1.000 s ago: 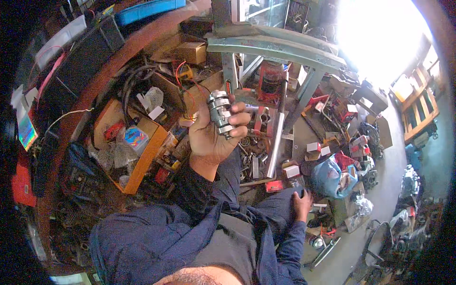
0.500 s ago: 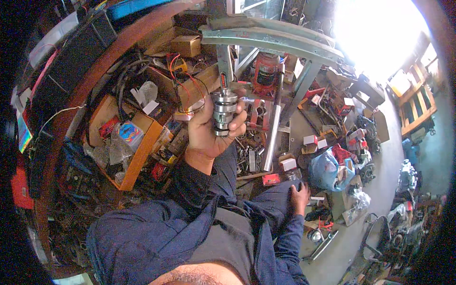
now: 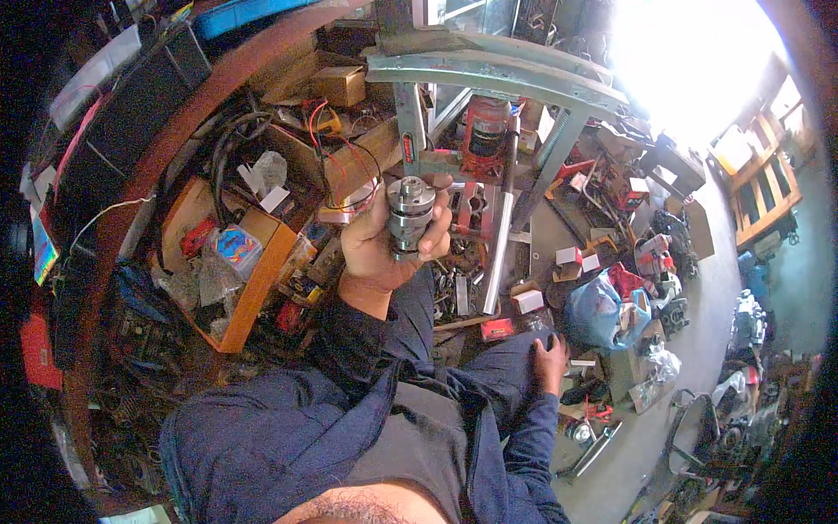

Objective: The person holds a metal camshaft, rotates it in their hands to view different sides, and kemudian places it on a metal stand.

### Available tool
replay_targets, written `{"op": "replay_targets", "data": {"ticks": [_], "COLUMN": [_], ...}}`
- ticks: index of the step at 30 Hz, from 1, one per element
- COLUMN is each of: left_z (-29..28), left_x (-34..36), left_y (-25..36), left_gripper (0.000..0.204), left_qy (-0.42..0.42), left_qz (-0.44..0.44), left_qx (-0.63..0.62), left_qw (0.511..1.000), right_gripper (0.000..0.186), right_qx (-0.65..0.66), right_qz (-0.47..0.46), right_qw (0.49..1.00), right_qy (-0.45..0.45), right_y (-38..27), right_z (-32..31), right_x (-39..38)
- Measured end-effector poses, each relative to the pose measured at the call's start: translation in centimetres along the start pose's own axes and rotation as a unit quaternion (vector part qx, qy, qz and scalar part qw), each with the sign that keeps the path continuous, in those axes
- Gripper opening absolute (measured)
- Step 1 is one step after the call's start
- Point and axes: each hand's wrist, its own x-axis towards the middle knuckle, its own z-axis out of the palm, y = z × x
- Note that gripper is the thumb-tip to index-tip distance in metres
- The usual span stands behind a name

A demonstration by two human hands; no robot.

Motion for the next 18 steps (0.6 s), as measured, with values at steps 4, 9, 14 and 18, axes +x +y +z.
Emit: {"op": "replay_targets", "data": {"ticks": [4, 9, 14, 18], "left_z": [-0.2, 0.0, -0.7, -0.4], "left_x": [0.1, 0.3, 0.3, 0.5], "left_y": [0.1, 0.0, -0.1, -0.3], "left_gripper": [0.075, 0.074, 0.074, 0.072], "left_qy": [0.020, -0.003, -0.012, -0.008], "left_qz": [0.003, 0.003, 0.001, 0.007], "left_qx": [-0.002, -0.024, -0.011, -0.013], "left_qw": [1.000, 1.000, 1.000, 1.000], "right_gripper": [0.067, 0.070, 0.072, 0.072], "right_qx": [0.005, 0.004, -0.009, -0.001], "right_qz": [0.012, 0.019, 0.015, 0.013], "right_qw": [1.000, 0.999, 0.999, 0.999], "right_qy": [-0.020, -0.033, -0.028, -0.030], "right_y": [1.0, 1.4, 2.0, 2.5], "right_z": [0.3, 0.7, 1.1, 1.3], "right_x": [0.4, 0.8, 1.1, 1.1]}}
